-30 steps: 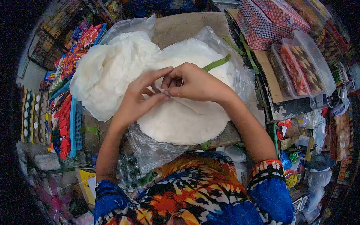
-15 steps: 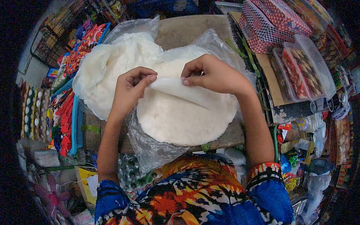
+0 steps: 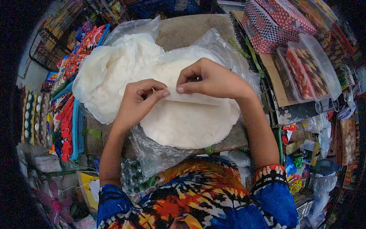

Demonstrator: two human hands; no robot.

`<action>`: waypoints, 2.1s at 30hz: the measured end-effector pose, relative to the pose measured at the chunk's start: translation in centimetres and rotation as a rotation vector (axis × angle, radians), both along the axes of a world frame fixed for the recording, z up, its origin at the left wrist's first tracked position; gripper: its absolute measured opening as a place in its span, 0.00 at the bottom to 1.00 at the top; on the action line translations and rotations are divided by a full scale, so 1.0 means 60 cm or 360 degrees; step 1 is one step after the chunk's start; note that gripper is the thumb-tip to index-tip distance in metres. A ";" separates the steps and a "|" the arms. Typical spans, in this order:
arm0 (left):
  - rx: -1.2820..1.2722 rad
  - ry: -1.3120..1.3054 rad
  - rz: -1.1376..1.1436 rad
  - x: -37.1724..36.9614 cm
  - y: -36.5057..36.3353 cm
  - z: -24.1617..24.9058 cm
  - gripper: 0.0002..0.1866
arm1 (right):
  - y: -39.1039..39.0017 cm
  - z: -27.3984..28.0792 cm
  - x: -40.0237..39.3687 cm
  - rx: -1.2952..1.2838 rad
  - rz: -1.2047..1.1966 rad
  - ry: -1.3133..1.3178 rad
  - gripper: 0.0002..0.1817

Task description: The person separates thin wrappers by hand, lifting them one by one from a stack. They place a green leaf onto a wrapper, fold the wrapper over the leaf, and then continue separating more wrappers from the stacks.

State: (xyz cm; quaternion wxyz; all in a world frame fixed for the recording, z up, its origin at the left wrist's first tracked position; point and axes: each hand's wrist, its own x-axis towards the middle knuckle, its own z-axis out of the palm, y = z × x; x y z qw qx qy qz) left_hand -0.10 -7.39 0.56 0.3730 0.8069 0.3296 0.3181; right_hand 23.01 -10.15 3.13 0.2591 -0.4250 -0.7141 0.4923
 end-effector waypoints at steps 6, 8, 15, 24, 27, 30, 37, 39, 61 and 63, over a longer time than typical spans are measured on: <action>-0.0066 0.0159 0.0007 -0.006 0.001 0.012 0.09 | 0.000 -0.001 0.010 0.0020 -0.0020 0.0064 0.08; 0.0158 0.0027 0.0021 0.004 -0.009 0.013 0.11 | -0.002 -0.001 0.004 -0.0021 -0.0019 0.0111 0.08; 0.1106 0.0030 -0.0097 0.016 -0.014 -0.009 0.19 | 0.005 -0.020 -0.004 -0.0198 0.0045 0.0289 0.09; 0.1417 0.0113 -0.0189 0.003 -0.011 -0.013 0.12 | 0.005 -0.025 -0.017 -0.0164 -0.0008 0.0328 0.08; 0.1497 0.0057 -0.0283 0.005 0.000 -0.025 0.12 | 0.004 -0.015 -0.014 0.0019 -0.0217 0.0140 0.08; 0.1359 0.0213 -0.0333 0.003 -0.007 -0.027 0.18 | 0.014 -0.032 0.000 0.0364 -0.0619 -0.0162 0.09; 0.1329 0.0153 -0.0291 0.009 -0.010 -0.030 0.19 | 0.013 -0.016 0.008 0.0462 -0.0687 -0.0332 0.12; 0.1284 0.0051 -0.0300 0.012 -0.013 -0.031 0.19 | 0.003 0.005 0.002 0.0149 -0.0576 -0.0211 0.14; 0.1315 0.0050 -0.0285 0.018 -0.015 -0.029 0.17 | 0.023 -0.019 0.034 0.0572 -0.1054 -0.0441 0.11; 0.1190 0.0125 -0.0289 0.016 -0.015 -0.028 0.13 | 0.020 -0.017 0.035 0.0657 -0.1030 -0.0433 0.10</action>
